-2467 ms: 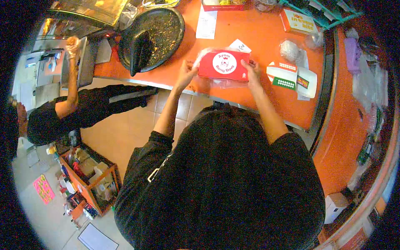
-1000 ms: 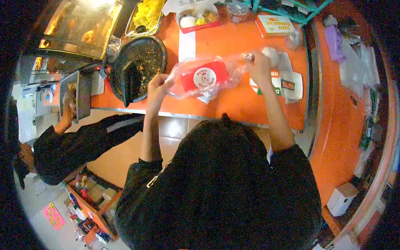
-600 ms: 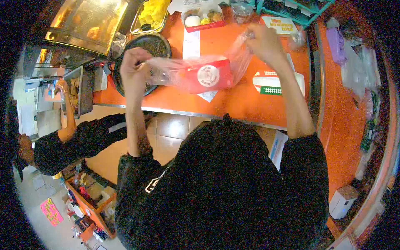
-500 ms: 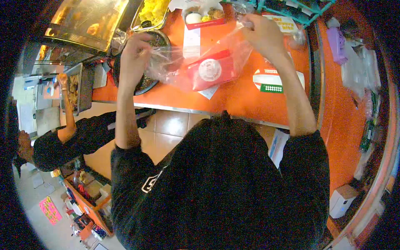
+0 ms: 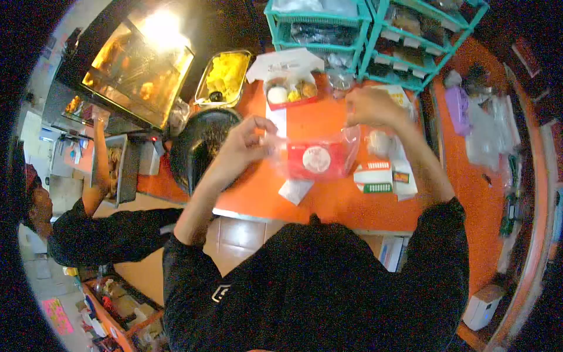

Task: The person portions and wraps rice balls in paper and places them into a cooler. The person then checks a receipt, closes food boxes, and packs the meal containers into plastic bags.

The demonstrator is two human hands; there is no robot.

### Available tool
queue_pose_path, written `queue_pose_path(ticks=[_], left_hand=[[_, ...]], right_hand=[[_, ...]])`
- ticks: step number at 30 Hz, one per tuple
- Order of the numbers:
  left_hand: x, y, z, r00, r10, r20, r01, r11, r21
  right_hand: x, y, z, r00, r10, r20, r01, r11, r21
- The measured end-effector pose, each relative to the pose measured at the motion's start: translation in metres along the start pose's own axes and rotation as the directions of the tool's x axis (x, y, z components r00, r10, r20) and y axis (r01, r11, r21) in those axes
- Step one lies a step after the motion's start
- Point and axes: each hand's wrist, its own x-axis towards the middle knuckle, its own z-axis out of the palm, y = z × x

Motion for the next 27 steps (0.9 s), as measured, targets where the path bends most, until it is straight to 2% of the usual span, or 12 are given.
queue_pose_path(ticks=[2,3,4,6,11,13,17,20,22,24,26,27], left_hand=[[0.005,-0.015,-0.001,0.999,-0.022,0.036,0.026,0.993,-0.117],[0.006,-0.015,-0.002,0.999,-0.035,0.020,0.038,0.980,-0.195],[0.006,-0.015,-0.002,0.999,-0.049,0.005,0.049,0.962,-0.269],[0.007,-0.023,-0.002,1.000,-0.027,-0.002,0.025,0.954,-0.299],[0.008,-0.031,-0.003,0.996,-0.028,-0.087,-0.019,0.869,-0.495],[0.003,-0.041,-0.007,0.992,-0.038,-0.121,-0.030,0.857,-0.514],[-0.001,-0.049,-0.010,0.985,-0.040,-0.170,-0.080,0.763,-0.642],[0.003,-0.046,-0.009,0.976,-0.065,-0.207,-0.085,0.763,-0.641],[0.007,-0.050,-0.006,0.970,-0.115,-0.213,-0.025,0.829,-0.559],[0.007,-0.052,-0.003,0.951,-0.206,-0.229,0.125,0.938,-0.323],[0.006,-0.058,-0.002,0.963,-0.176,-0.204,0.095,0.931,-0.351],[0.005,-0.061,-0.001,0.971,-0.149,-0.188,0.067,0.922,-0.382]], right_hand=[[0.050,0.027,-0.029,0.987,-0.023,-0.157,0.100,0.860,0.501],[0.079,0.027,-0.049,0.926,0.141,-0.351,0.021,0.908,0.419],[0.115,0.038,-0.060,0.868,0.159,-0.470,0.041,0.921,0.388],[0.202,0.069,-0.060,0.729,0.100,-0.677,-0.042,0.994,0.102],[0.373,0.115,-0.032,0.717,0.147,-0.681,-0.160,0.986,0.044],[0.421,0.139,-0.004,0.829,0.184,-0.528,-0.294,0.947,-0.131],[0.406,0.116,-0.039,0.842,0.241,-0.483,-0.360,0.917,-0.169],[0.397,0.122,-0.065,0.865,0.218,-0.452,-0.279,0.957,-0.073],[0.394,0.131,-0.076,0.717,0.178,-0.674,-0.239,0.971,0.002],[0.384,0.130,-0.096,0.662,0.197,-0.723,-0.177,0.979,0.104],[0.370,0.128,-0.121,0.600,0.226,-0.767,-0.106,0.973,0.203],[0.363,0.126,-0.137,0.515,0.190,-0.836,0.029,0.971,0.238]])
